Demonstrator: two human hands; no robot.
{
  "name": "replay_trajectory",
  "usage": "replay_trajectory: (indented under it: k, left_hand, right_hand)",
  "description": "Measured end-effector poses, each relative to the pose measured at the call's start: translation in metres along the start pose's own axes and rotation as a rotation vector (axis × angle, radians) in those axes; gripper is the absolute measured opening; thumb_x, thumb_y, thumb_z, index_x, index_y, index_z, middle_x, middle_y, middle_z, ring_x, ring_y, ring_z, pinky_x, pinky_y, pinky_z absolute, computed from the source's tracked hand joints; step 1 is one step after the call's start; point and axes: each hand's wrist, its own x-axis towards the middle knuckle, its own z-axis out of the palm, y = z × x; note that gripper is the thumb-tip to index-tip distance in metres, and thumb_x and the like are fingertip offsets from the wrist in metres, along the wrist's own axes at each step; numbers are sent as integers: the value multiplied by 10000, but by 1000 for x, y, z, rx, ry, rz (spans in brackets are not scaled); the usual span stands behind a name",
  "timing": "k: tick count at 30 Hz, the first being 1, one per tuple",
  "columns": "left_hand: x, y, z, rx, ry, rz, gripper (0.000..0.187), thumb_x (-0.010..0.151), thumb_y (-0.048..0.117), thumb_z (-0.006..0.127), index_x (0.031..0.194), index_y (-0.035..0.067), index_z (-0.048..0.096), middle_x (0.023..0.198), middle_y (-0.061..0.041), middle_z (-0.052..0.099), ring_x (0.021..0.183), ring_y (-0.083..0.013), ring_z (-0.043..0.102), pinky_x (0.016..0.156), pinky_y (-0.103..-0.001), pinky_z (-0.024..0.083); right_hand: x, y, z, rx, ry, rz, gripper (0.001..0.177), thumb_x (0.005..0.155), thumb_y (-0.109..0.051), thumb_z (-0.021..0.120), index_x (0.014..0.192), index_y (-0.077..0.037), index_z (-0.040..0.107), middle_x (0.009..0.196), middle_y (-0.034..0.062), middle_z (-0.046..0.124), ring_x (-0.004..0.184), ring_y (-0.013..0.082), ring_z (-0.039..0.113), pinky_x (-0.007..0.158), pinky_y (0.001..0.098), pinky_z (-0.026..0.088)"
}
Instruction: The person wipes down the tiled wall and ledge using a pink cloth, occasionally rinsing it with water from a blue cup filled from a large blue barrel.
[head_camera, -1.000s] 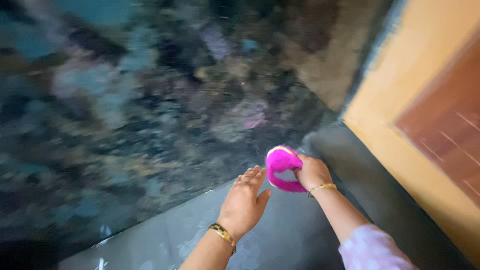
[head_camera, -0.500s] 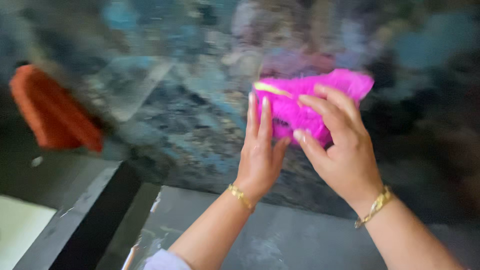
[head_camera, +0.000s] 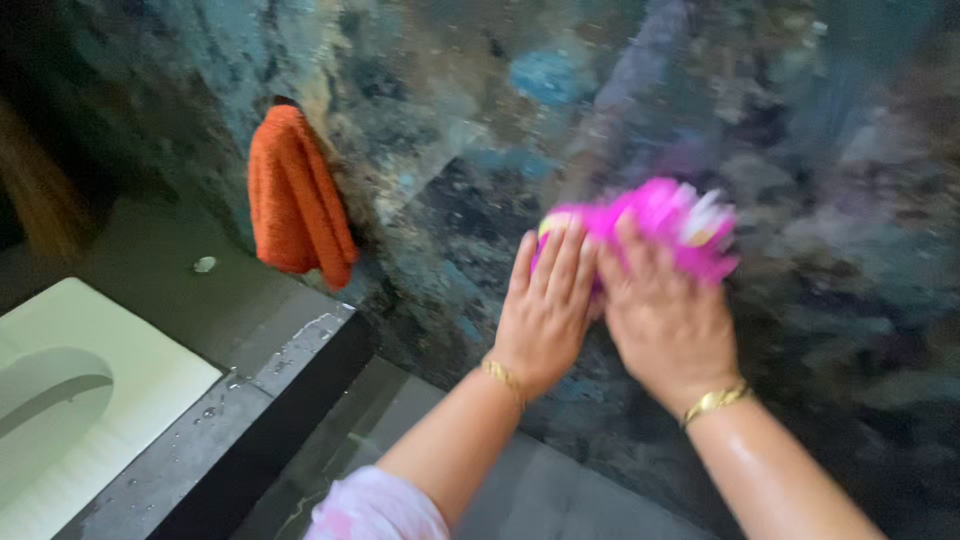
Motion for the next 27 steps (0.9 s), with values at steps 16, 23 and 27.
replay_trajectory:
  k: [16, 23, 27]
  left_hand:
    - [-41, -110, -28, 27, -145, -479, 822, 877, 261, 632, 1518, -130, 299, 1640, -313, 211, 1551, -415, 186, 1258, -549, 88]
    - [-21, -215, -64, -46, 101, -307, 794, 868, 156, 694, 1536, -79, 334, 1653, -255, 256, 1556, -404, 245, 1303, -522, 185]
    - [-77, -198, -40, -60, 52, -455, 776, 866, 8, 647, 1558, -124, 319, 1670, -279, 264, 1569, -414, 271, 1304, -502, 251]
  right_hand:
    - [131, -110, 10, -26, -107, -389, 698, 875, -250, 526, 1559, -180, 406, 1614, 32, 395, 1452, 165, 374, 1179, 501, 223]
    - [223, -145, 8, -33, 99, -255, 632, 946, -306, 506, 1570, -210, 484, 1657, 39, 418, 1512, 191, 380, 1184, 486, 229]
    - [205, -202, 49, 83, -43, -298, 592, 999, -286, 480, 1583, -189, 479, 1654, 40, 429, 1483, 166, 345, 1225, 469, 203]
